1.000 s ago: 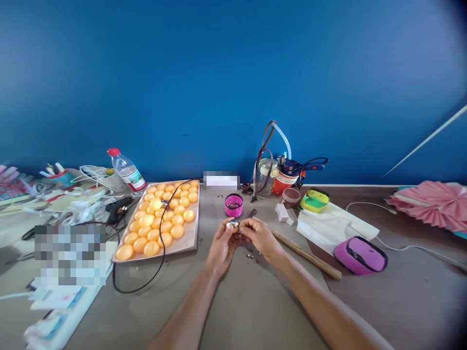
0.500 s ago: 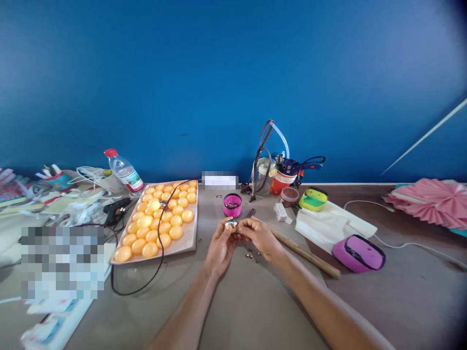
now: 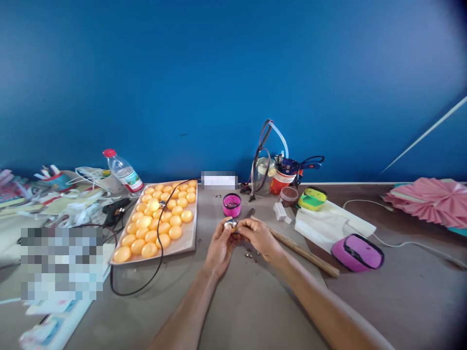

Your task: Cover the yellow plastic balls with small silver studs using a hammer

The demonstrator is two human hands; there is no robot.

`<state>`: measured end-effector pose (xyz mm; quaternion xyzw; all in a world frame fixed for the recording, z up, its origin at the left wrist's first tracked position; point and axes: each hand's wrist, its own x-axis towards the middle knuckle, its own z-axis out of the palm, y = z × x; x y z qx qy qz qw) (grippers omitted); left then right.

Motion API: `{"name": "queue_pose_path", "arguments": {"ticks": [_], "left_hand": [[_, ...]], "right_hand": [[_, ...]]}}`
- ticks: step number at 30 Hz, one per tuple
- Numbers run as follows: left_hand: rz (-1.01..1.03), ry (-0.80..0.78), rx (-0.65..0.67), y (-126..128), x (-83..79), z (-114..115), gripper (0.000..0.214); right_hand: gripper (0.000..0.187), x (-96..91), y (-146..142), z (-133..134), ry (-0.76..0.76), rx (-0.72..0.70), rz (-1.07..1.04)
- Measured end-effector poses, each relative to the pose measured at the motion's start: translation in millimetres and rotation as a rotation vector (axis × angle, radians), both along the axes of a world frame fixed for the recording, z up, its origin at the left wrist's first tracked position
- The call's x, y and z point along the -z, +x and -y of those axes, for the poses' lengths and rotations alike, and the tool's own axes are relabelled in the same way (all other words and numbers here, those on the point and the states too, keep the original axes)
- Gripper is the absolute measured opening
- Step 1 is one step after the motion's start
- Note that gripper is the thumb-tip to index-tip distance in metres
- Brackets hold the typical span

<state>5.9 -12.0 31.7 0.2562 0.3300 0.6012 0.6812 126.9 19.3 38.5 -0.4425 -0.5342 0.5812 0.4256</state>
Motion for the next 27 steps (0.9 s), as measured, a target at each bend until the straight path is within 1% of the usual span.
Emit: {"name": "queue_pose_path", "arguments": {"ticks": [7,10,19,24,27], "left_hand": [[0.001,-0.009,-0.018,0.4,0.7,-0.8,0.032],[0.002,0.009,-0.009,0.5,0.6,-0.4,0.032],[-0.007,0.048,0.006,1.8,1.9,0.3,0.03],[-0.035,0.049,-0.004,2.2,3.2,0.9,0.028],[-0.049,0.044,-0.011,3.5,3.3,1.6,0.028]], "right_hand": [[0.013,-1.6,-3.5,2.1,0.037,0.053,0.032],[0.013,-0.1,-3.4,1.9,0.025,0.05,0.008],[0.025,6.3,-2.4,-0.5,-0.155,0.021,-0.147],[0.029,3.8,-2.5,0.6,-0.251,0.028,-0.168],[0.029,1.7,-4.2,2.4,-0.28,0.04,-0.184]]}}
